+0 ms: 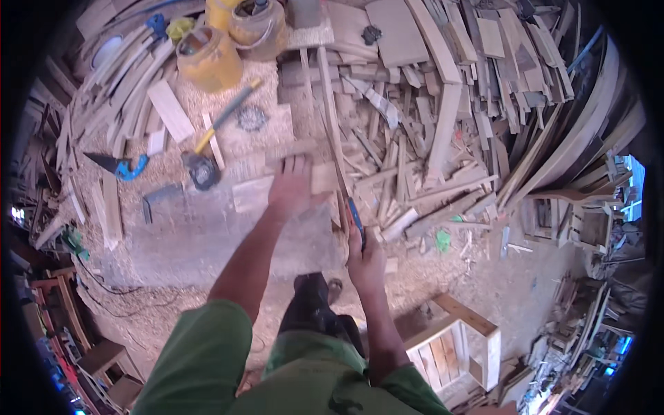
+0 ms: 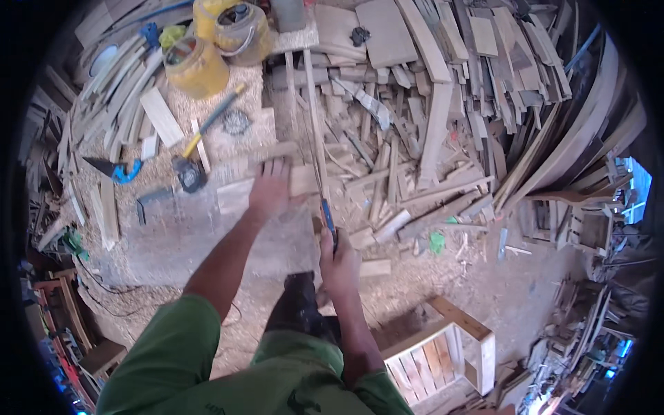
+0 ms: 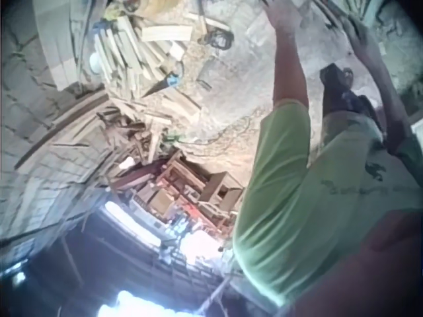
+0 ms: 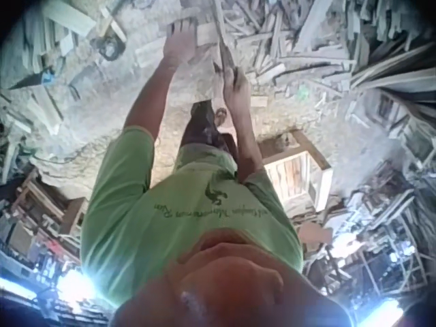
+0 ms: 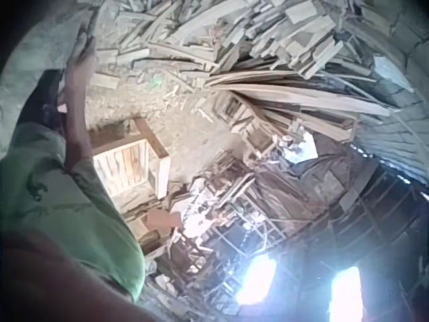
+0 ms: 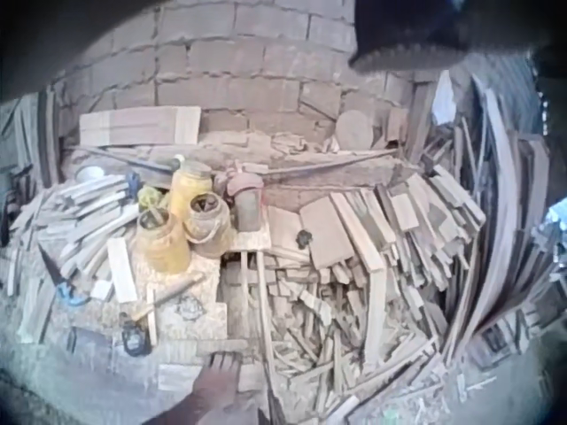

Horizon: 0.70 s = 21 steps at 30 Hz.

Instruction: The person measures and marks a wooden plank with a pencil and square, then cuts it using a hand saw. They fit the cut piece into a wooden frame, measure and cut another piece, and fit it into the frame as well.

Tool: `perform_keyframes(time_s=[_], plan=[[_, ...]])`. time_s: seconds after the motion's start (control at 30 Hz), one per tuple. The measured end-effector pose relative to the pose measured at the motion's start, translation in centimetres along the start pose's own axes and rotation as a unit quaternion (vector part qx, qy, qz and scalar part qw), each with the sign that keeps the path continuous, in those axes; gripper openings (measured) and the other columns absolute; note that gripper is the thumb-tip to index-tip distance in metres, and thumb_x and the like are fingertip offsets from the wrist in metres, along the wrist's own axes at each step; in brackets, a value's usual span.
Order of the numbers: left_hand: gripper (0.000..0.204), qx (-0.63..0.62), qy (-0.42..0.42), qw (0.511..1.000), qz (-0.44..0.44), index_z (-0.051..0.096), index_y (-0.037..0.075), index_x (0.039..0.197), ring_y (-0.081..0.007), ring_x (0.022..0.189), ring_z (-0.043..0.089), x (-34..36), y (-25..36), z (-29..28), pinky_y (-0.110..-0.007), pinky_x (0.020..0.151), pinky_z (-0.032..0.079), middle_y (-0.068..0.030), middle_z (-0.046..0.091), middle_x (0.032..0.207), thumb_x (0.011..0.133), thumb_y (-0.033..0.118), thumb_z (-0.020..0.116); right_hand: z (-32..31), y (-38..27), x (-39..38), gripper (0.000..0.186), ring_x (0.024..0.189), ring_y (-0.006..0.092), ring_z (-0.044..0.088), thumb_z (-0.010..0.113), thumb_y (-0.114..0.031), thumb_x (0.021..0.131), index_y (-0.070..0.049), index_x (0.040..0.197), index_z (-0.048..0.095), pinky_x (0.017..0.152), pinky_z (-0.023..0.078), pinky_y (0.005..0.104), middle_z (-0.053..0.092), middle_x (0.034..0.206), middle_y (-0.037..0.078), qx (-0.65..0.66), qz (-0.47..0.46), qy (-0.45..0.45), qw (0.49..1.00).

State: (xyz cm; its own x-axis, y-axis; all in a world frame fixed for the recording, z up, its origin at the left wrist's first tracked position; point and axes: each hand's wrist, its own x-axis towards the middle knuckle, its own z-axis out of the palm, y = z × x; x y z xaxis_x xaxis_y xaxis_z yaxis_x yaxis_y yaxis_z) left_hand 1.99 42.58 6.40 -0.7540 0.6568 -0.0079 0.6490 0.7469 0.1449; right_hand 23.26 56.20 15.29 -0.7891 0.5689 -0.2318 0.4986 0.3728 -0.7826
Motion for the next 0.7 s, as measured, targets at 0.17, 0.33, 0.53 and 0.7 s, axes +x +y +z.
perform_keyframes(time_s=[0.17,0.33,0.53,0.7], plan=[[0.123,0.042,0.06,0.997,0.017,0.049,-0.013,0.16,-0.0425,0.143,0.05,-0.7,-1.2,0.4,-0.057,0.124,0.037,-0.0266,0.056,0.151,0.087,0.082,0.073,-7.0,3.2,-14.3,0.035,0.076,0.0432,0.078,0.066,-0.03,0.112,0.002,0.126,0.075,0.071,0.059,0.0532,0.071,0.08,0.026,-0.045,0.003,-0.016,0.999],[0.123,0.056,0.049,0.996,0.039,0.049,-0.012,0.161,-0.0402,0.145,0.049,0.4,-0.4,0.9,-0.058,0.125,0.036,-0.0246,0.057,0.152,0.088,0.084,0.071,-1.1,0.9,-1.8,0.037,0.082,0.0555,0.073,0.062,-0.033,0.115,0.002,0.113,0.072,0.07,0.054,0.0607,0.073,0.088,0.033,-0.009,0.002,-0.008,1.0],[0.124,0.041,-0.017,0.999,-0.005,0.046,-0.01,0.164,-0.0395,0.145,0.048,-0.3,-1.0,0.6,-0.058,0.126,0.034,-0.0231,0.054,0.155,0.089,0.086,0.068,-1.8,-1.5,-0.8,0.04,0.087,0.0554,0.072,0.059,-0.037,0.117,0.0,0.103,0.067,0.072,0.051,0.0618,0.073,0.087,0.03,-0.042,-0.056,-0.015,0.997],[0.123,0.059,-0.006,0.998,0.005,0.046,-0.009,0.165,-0.0406,0.151,0.043,-0.4,-1.2,0.8,-0.059,0.129,0.031,-0.023,0.052,0.161,0.09,0.085,0.068,-9.3,-2.3,-12.3,0.033,0.09,0.0531,0.076,0.063,-0.033,0.114,-0.004,0.125,0.072,0.076,0.057,0.0604,0.075,0.091,0.03,-0.028,0.093,-0.066,0.993]])
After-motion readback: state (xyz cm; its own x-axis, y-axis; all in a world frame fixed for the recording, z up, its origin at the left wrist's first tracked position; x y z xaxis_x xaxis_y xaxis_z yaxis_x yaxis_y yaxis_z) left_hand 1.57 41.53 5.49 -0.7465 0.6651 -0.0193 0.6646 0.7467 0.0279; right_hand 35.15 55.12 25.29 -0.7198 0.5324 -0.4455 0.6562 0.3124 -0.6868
